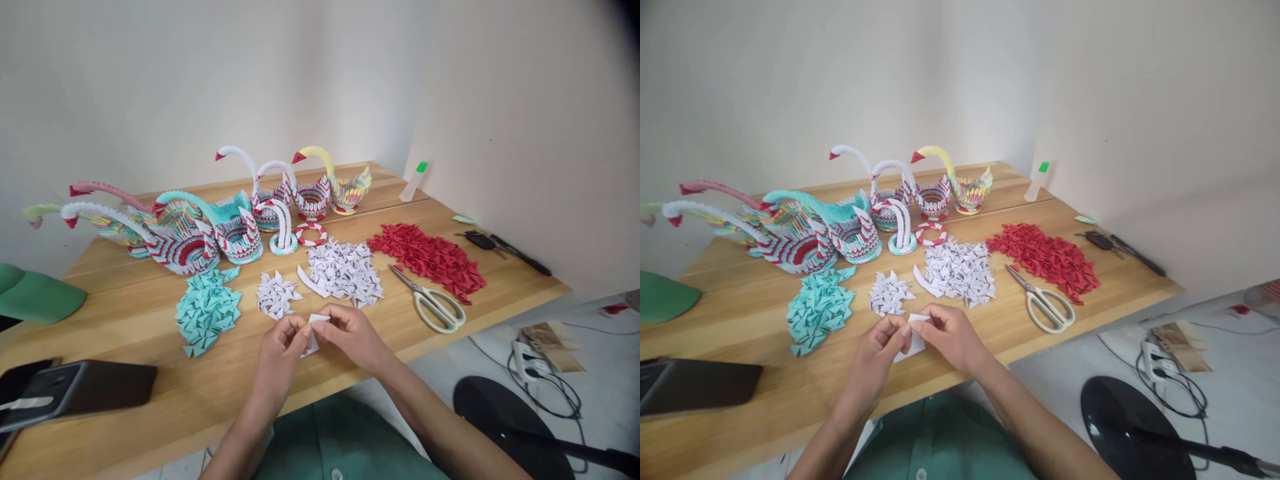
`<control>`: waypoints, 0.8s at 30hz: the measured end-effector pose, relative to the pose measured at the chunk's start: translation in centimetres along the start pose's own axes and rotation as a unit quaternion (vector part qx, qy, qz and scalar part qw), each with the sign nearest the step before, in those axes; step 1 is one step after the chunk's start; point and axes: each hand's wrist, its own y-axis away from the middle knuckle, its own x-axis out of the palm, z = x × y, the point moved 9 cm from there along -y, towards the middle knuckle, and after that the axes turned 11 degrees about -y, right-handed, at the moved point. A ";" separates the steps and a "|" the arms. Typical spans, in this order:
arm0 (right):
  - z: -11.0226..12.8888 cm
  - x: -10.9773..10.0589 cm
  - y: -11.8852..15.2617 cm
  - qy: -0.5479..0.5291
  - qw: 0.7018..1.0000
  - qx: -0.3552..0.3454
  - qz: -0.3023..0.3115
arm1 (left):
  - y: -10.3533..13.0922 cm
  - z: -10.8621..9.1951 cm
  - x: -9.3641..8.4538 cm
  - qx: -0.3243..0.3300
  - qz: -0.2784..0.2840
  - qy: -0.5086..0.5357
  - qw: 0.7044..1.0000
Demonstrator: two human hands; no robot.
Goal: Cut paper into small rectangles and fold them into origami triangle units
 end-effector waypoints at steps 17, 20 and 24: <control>-0.9 -6.3 4.7 0.216 0.968 -0.035 -0.126 | 9.6 1.5 -7.5 0.180 -0.275 -0.341 0.881; -1.8 -7.5 5.0 0.209 0.973 -0.002 -0.099 | 10.6 3.0 -8.0 0.161 -0.264 -0.376 0.874; -2.4 -8.0 4.9 0.193 0.979 0.014 -0.065 | 10.5 3.8 -8.0 0.128 -0.292 -0.454 0.832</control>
